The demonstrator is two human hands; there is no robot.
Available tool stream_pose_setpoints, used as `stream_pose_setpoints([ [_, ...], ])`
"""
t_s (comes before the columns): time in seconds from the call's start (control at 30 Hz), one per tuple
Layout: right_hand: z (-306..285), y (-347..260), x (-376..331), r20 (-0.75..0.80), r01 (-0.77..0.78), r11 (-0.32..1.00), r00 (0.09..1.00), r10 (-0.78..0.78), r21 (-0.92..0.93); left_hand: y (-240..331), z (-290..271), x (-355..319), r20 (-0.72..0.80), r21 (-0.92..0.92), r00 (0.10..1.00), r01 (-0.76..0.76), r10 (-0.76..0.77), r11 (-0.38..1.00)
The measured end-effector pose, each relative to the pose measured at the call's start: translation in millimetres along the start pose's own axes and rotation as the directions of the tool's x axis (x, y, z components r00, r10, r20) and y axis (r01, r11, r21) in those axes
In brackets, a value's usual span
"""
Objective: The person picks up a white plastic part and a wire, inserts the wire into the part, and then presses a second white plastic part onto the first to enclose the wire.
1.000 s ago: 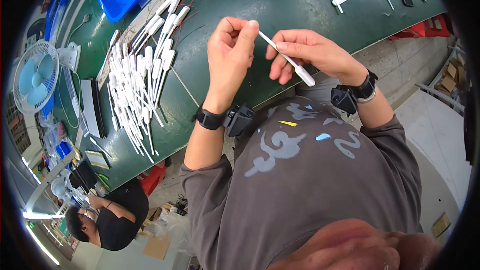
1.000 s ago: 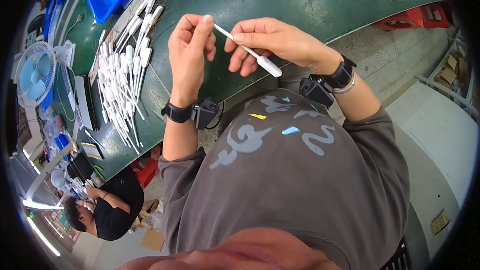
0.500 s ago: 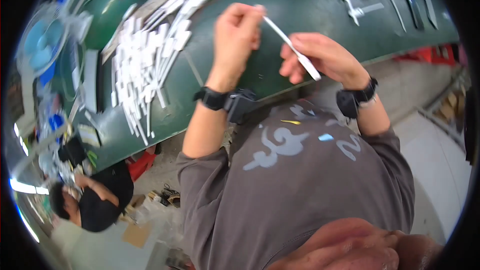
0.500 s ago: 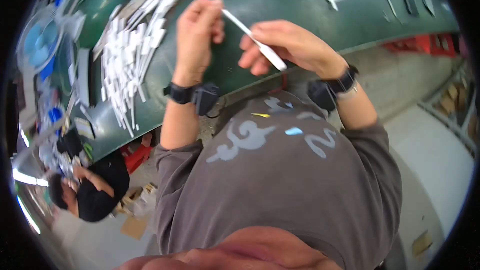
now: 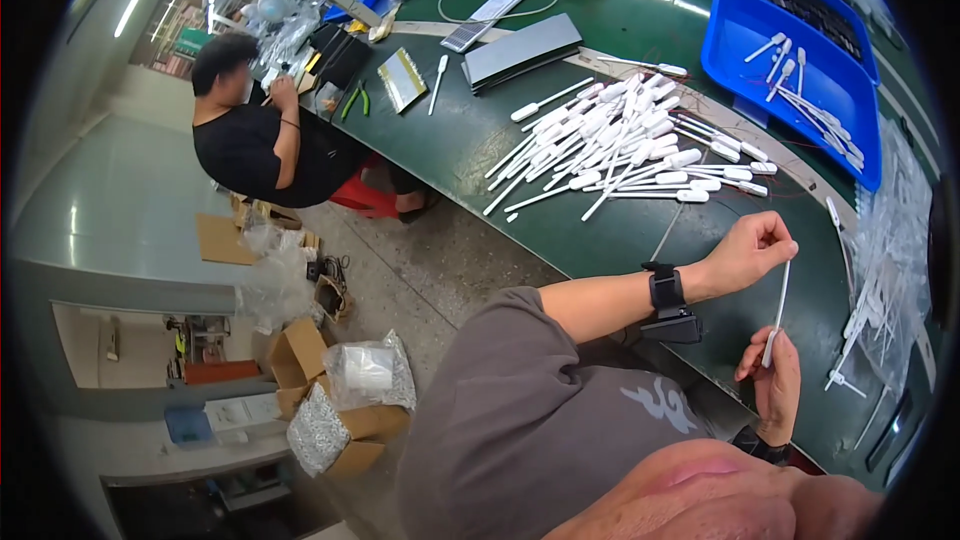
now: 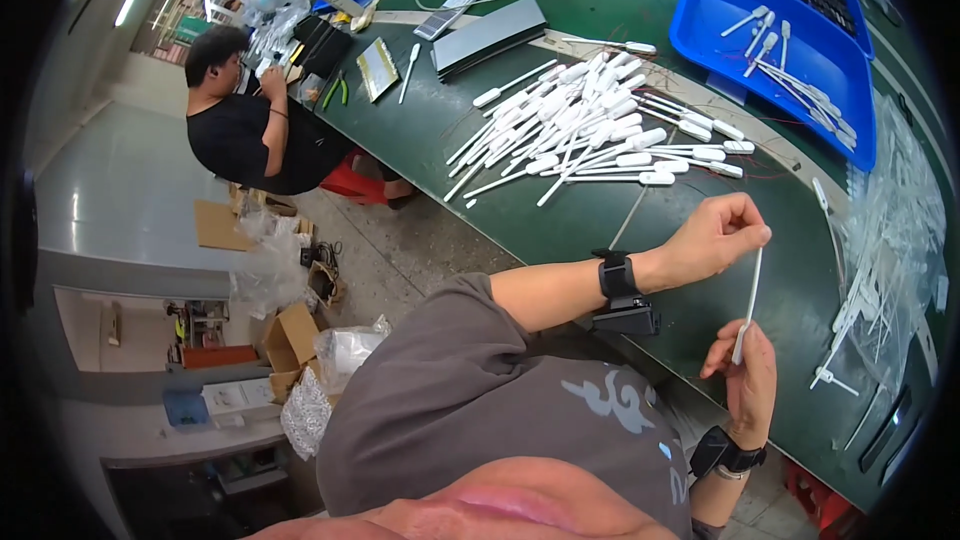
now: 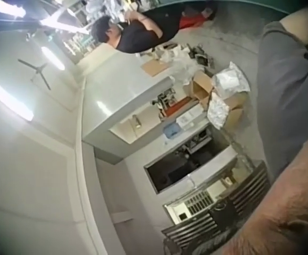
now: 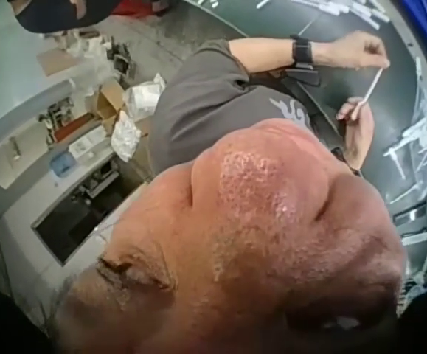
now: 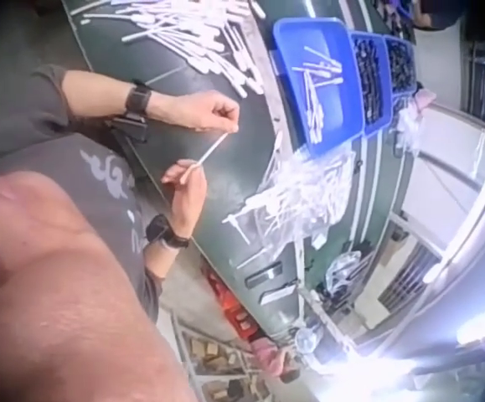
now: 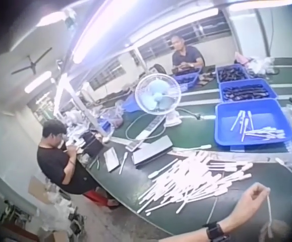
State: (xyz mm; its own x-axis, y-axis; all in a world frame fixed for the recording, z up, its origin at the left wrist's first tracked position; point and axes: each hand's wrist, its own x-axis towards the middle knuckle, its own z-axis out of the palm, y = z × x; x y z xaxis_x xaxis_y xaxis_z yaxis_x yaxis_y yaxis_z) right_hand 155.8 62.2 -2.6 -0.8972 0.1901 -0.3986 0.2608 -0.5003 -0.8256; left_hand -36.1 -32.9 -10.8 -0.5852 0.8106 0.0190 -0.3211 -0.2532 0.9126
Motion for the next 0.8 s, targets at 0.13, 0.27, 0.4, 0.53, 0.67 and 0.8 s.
stream_pose_setpoints([
  [0.13,-10,-2,8,0.152,0.096,0.993,0.983,-0.104,0.062,8,7,0,-0.004,-0.039,1.000,0.006,-0.006,0.999],
  [0.27,-3,-3,24,-0.233,0.507,0.859,0.846,-0.480,0.074,-6,15,-6,0.119,0.236,0.977,-0.202,0.178,0.951],
  [0.4,15,-8,37,-0.227,0.521,0.854,0.832,-0.506,0.007,2,18,-18,0.246,0.428,0.930,-0.357,0.273,0.830],
  [0.53,19,-1,40,-0.290,0.517,0.856,0.820,-0.494,0.002,5,15,-17,0.263,0.505,0.934,-0.346,0.240,0.791],
  [0.67,-21,9,33,-0.350,0.402,0.840,0.777,-0.524,-0.365,-3,10,-17,0.251,0.578,0.924,-0.381,0.287,0.722],
  [0.8,-24,19,34,-0.327,0.501,0.781,0.716,-0.616,-0.374,-7,14,-20,0.250,0.584,0.903,-0.429,0.350,0.690],
])
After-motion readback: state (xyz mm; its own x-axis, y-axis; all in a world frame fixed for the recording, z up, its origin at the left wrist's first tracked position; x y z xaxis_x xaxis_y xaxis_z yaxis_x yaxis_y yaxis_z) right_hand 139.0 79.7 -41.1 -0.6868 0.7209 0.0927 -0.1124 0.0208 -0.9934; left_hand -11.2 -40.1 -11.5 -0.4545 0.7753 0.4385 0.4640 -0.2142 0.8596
